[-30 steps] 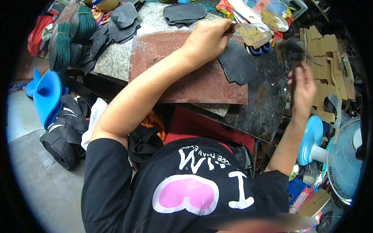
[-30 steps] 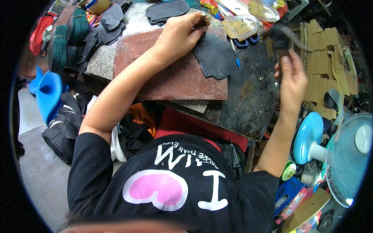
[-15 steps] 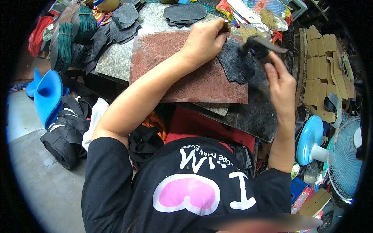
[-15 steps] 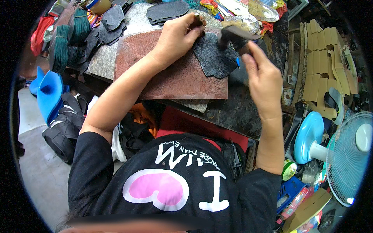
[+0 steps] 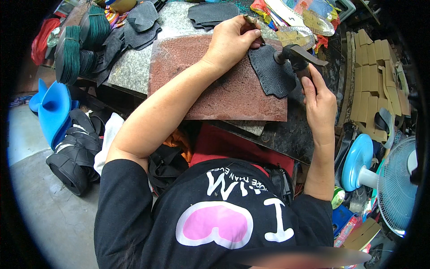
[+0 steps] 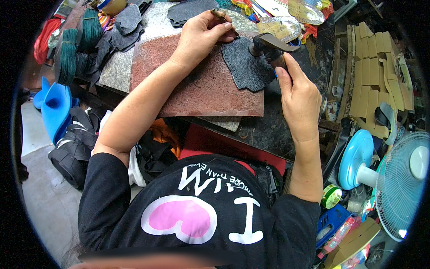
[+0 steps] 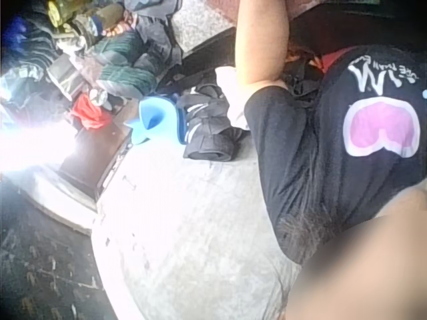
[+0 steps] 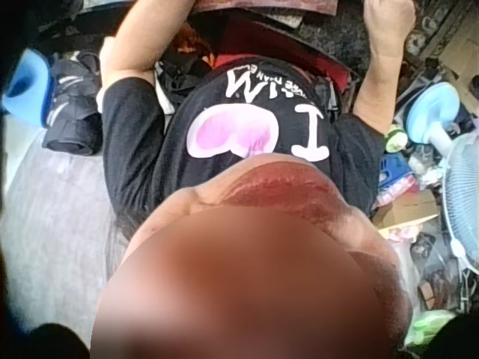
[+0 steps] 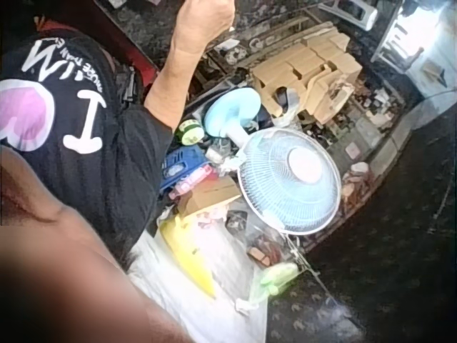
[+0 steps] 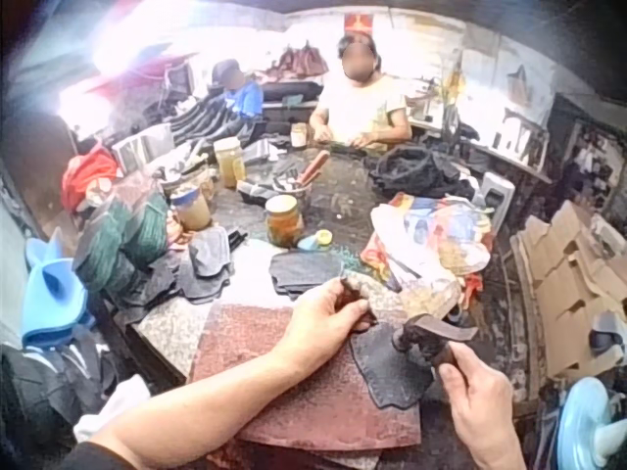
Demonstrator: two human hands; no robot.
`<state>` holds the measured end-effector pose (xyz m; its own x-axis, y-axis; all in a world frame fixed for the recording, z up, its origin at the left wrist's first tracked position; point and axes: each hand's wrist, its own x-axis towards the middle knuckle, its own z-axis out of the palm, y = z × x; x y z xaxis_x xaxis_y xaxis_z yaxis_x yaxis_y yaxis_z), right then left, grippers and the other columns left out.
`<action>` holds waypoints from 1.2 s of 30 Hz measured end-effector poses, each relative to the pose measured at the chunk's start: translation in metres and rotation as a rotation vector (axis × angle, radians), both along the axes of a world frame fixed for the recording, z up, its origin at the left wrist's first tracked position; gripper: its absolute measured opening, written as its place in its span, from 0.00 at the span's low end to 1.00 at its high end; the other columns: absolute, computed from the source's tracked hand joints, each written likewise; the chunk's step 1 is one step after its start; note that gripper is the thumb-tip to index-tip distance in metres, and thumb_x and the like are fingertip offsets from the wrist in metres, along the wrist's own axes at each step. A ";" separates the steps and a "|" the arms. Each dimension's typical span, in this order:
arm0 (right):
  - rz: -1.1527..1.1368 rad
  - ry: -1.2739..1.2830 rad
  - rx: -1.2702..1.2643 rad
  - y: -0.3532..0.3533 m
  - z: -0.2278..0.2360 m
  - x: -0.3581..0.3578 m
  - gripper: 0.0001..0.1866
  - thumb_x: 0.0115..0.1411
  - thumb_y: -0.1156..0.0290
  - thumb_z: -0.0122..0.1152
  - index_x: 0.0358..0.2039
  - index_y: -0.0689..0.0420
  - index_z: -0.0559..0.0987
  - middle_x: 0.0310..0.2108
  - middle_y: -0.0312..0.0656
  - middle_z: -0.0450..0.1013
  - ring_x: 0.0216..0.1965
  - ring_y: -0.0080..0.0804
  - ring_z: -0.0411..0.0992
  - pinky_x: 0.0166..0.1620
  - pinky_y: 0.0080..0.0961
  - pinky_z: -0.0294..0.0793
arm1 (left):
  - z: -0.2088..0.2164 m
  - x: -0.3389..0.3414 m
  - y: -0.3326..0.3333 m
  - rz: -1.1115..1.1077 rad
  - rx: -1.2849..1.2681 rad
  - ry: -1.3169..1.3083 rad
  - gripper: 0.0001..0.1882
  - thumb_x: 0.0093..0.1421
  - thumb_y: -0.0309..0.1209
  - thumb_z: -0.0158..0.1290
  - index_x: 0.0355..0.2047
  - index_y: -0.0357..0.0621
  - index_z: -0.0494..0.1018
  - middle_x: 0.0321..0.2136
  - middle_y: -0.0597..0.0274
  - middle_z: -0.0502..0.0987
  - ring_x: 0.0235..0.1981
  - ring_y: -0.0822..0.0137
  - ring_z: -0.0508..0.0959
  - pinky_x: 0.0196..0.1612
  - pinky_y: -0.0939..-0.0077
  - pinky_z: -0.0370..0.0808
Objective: The person uses a hammer and a small metal tool to repeatedly tap along the edge of a black shoe sole piece placed on a reddish work block. The person adjusts the sole and tool between taps, working on the perimeter of the sole.
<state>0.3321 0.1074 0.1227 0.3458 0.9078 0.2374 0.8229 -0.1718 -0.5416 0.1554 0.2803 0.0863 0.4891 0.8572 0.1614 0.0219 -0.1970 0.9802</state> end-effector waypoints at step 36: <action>-0.090 -0.514 0.167 0.005 -0.011 0.049 0.13 0.60 0.59 0.63 0.45 0.44 0.84 0.38 0.35 0.76 0.43 0.36 0.71 0.47 0.32 0.71 | 0.000 0.006 -0.007 0.119 0.506 0.090 0.07 0.62 0.23 0.54 0.41 0.36 0.74 0.31 0.59 0.82 0.35 0.72 0.83 0.40 0.78 0.79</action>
